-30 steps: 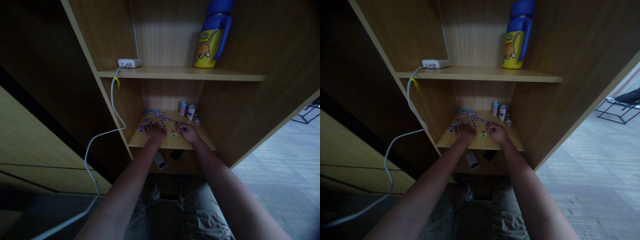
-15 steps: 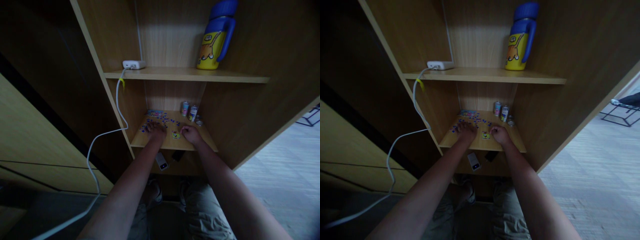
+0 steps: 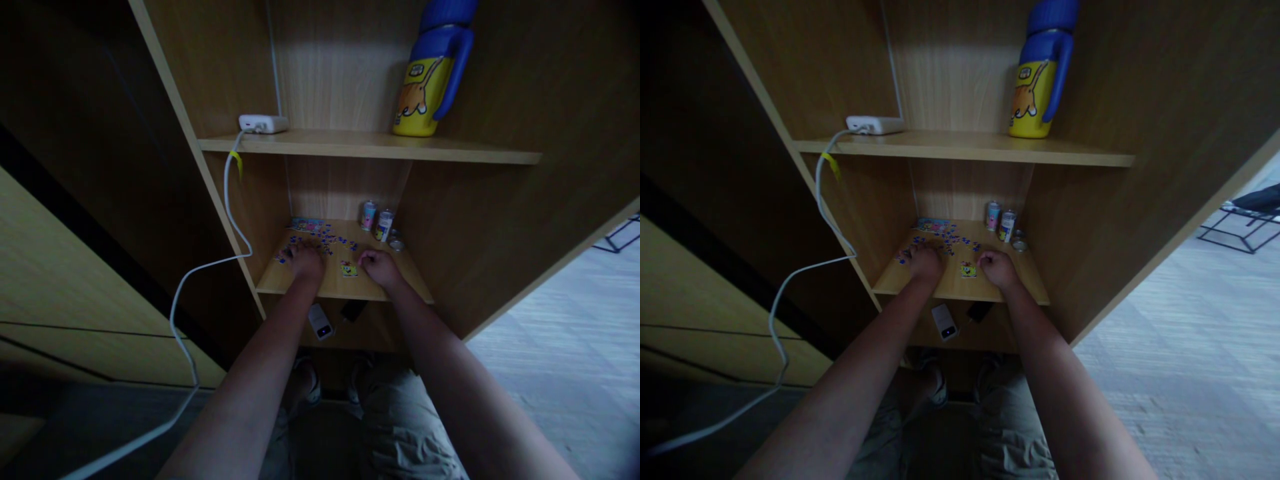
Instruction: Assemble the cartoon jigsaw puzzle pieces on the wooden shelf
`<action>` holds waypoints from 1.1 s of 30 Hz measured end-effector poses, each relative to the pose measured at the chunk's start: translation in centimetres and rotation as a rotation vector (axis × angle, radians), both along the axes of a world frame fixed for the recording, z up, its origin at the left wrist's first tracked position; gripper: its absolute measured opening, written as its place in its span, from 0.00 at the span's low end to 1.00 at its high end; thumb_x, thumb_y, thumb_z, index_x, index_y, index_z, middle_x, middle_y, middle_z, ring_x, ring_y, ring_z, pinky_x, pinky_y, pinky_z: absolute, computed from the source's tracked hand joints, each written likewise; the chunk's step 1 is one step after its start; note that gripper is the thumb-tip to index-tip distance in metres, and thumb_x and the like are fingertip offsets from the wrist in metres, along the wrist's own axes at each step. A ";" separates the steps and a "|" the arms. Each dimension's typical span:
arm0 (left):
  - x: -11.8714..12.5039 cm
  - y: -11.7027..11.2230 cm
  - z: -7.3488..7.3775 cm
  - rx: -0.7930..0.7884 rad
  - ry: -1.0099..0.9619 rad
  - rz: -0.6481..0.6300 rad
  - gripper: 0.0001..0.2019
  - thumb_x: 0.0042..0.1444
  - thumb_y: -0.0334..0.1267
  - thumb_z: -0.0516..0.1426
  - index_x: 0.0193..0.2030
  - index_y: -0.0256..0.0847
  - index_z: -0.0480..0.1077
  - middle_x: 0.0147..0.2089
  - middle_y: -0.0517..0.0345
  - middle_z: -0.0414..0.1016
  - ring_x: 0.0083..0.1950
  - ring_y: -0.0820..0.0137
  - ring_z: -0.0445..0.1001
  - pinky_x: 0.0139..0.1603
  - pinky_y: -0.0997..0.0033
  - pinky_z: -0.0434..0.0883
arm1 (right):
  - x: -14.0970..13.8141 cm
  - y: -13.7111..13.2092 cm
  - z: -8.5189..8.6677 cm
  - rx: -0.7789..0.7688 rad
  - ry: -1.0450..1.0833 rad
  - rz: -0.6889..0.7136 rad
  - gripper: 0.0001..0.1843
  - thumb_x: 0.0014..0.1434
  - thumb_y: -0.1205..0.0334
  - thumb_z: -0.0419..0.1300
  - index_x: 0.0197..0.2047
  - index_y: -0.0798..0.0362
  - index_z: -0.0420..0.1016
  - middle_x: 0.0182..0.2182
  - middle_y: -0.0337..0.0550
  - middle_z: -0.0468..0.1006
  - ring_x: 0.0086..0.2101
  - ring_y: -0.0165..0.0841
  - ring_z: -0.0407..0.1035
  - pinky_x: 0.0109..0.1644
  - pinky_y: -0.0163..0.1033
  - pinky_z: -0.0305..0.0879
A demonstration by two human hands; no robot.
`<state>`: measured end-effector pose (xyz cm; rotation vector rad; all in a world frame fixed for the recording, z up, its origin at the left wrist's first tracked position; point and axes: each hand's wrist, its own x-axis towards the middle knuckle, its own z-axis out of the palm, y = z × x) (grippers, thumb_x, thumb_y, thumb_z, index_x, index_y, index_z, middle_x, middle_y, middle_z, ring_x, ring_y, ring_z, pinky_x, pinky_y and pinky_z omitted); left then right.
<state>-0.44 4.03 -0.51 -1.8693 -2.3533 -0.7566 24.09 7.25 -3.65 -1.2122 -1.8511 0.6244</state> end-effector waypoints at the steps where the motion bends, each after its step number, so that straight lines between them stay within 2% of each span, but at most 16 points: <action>1: -0.1 0.0 0.0 0.008 -0.008 0.002 0.25 0.69 0.36 0.55 0.70 0.34 0.78 0.68 0.24 0.77 0.74 0.28 0.68 0.78 0.12 0.48 | 0.0 -0.1 0.0 0.006 -0.002 0.002 0.12 0.58 0.63 0.58 0.31 0.47 0.84 0.30 0.38 0.86 0.34 0.38 0.77 0.43 0.40 0.71; 4: -0.4 0.0 0.1 0.025 -0.013 0.011 0.22 0.71 0.36 0.55 0.66 0.36 0.81 0.67 0.27 0.79 0.72 0.31 0.70 0.77 0.15 0.53 | -0.1 -0.3 0.3 0.016 -0.016 -0.007 0.12 0.59 0.63 0.58 0.31 0.47 0.84 0.31 0.39 0.86 0.35 0.38 0.78 0.44 0.40 0.71; 8: -0.6 0.3 0.1 -0.001 -0.028 0.017 0.20 0.72 0.36 0.55 0.64 0.37 0.82 0.67 0.28 0.79 0.73 0.32 0.69 0.77 0.16 0.53 | -0.1 -0.3 0.6 -0.004 -0.037 -0.005 0.12 0.59 0.63 0.58 0.31 0.47 0.84 0.30 0.40 0.86 0.35 0.39 0.77 0.44 0.40 0.71; 16: -0.4 0.7 -0.1 -0.027 -0.002 0.107 0.20 0.74 0.36 0.55 0.66 0.36 0.81 0.70 0.28 0.78 0.73 0.36 0.70 0.77 0.23 0.58 | -0.3 -0.5 0.6 0.004 -0.022 -0.015 0.13 0.58 0.63 0.57 0.31 0.48 0.85 0.31 0.39 0.86 0.34 0.37 0.77 0.43 0.39 0.70; 20: -1.0 0.7 0.2 0.043 -0.067 0.085 0.16 0.74 0.34 0.56 0.60 0.37 0.83 0.60 0.33 0.85 0.68 0.42 0.77 0.75 0.33 0.64 | -0.3 -0.4 0.5 -0.002 -0.014 -0.026 0.13 0.59 0.63 0.58 0.31 0.48 0.85 0.30 0.39 0.86 0.33 0.37 0.77 0.44 0.39 0.70; 22: -1.3 0.6 0.3 0.127 -0.126 -0.003 0.12 0.73 0.32 0.58 0.54 0.39 0.84 0.54 0.39 0.87 0.62 0.47 0.81 0.71 0.43 0.70 | -0.3 -0.2 0.3 0.000 -0.003 -0.027 0.12 0.59 0.63 0.59 0.32 0.48 0.85 0.31 0.39 0.86 0.33 0.38 0.77 0.44 0.40 0.71; 25: -1.4 0.6 0.1 0.250 -0.221 -0.281 0.09 0.71 0.31 0.61 0.48 0.43 0.84 0.49 0.47 0.89 0.54 0.54 0.84 0.63 0.54 0.77 | -0.2 0.1 -0.1 0.007 0.030 -0.003 0.11 0.62 0.61 0.60 0.35 0.47 0.85 0.33 0.40 0.87 0.36 0.39 0.78 0.45 0.41 0.73; 28: -1.2 0.7 -0.4 0.292 -0.266 -0.533 0.08 0.69 0.30 0.63 0.47 0.44 0.85 0.46 0.51 0.89 0.53 0.57 0.84 0.63 0.56 0.79 | -0.2 0.5 -0.5 0.018 0.070 0.035 0.10 0.64 0.57 0.62 0.39 0.47 0.85 0.38 0.42 0.88 0.39 0.40 0.80 0.49 0.44 0.76; 33: -0.7 0.9 -1.2 0.226 -0.354 -0.745 0.11 0.70 0.28 0.61 0.52 0.43 0.83 0.47 0.54 0.89 0.48 0.63 0.86 0.57 0.62 0.82 | -0.5 0.8 -0.8 0.022 0.165 0.137 0.15 0.65 0.47 0.67 0.48 0.47 0.86 0.44 0.45 0.90 0.43 0.40 0.82 0.54 0.47 0.78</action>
